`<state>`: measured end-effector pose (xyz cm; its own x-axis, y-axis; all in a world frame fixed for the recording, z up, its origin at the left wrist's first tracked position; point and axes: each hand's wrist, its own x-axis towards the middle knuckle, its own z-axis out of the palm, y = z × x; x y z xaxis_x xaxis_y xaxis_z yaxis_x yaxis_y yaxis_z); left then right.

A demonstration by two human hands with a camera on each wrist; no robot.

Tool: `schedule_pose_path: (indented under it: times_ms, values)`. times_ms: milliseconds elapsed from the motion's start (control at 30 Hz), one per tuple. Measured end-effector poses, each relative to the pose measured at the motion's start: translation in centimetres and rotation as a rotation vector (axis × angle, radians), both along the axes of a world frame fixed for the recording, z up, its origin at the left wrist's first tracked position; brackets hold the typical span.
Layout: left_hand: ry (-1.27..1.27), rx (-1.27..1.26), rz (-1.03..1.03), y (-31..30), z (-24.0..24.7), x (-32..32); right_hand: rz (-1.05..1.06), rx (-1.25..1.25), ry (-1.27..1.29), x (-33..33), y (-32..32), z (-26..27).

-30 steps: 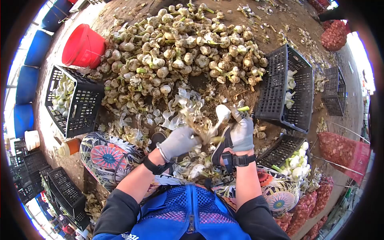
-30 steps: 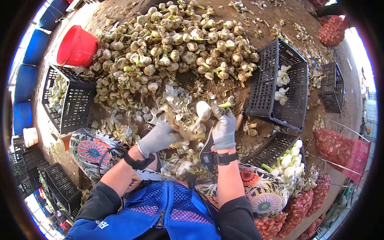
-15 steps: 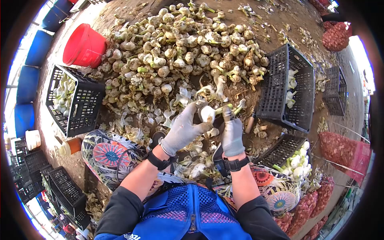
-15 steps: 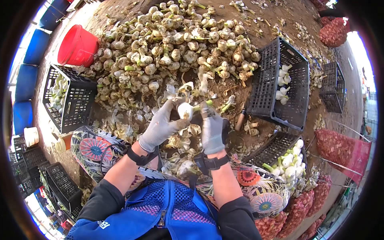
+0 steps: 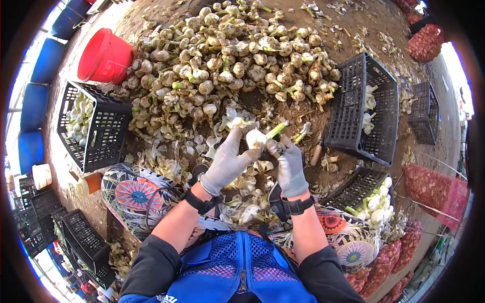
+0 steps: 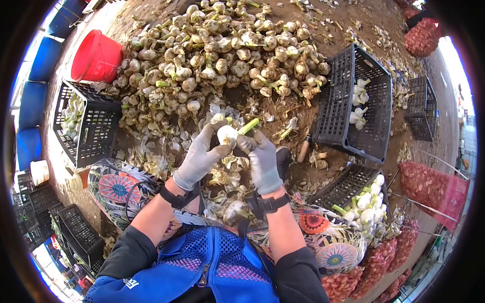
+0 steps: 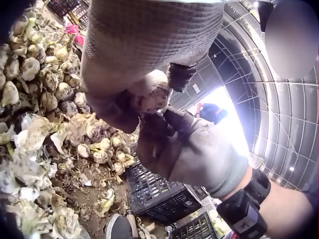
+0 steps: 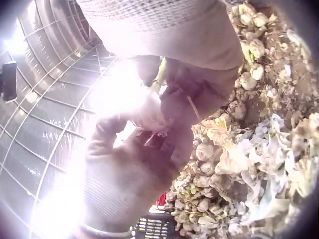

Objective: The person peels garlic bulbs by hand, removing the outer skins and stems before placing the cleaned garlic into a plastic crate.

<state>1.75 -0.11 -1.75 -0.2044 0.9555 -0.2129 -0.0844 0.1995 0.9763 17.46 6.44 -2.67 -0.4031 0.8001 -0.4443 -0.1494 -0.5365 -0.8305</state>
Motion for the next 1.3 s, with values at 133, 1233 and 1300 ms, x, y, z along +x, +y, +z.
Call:
schedule_pose_path:
  times_ms: [133, 1233, 1300]
  values:
    - [-0.221, -0.076, 0.062, -0.1, -1.0, 0.4, -0.032, -0.052, 0.097, 0.1, 0.0, 0.6]
    - [-0.132, -0.054, 0.435, -1.1, 1.0, -2.4, -0.380, -0.085, -0.097, 3.8, 1.9, -4.7]
    - [-0.067, -0.069, 0.500, -0.6, 0.7, -3.3, -0.492, -0.118, 0.007, 2.6, 1.7, -3.4]
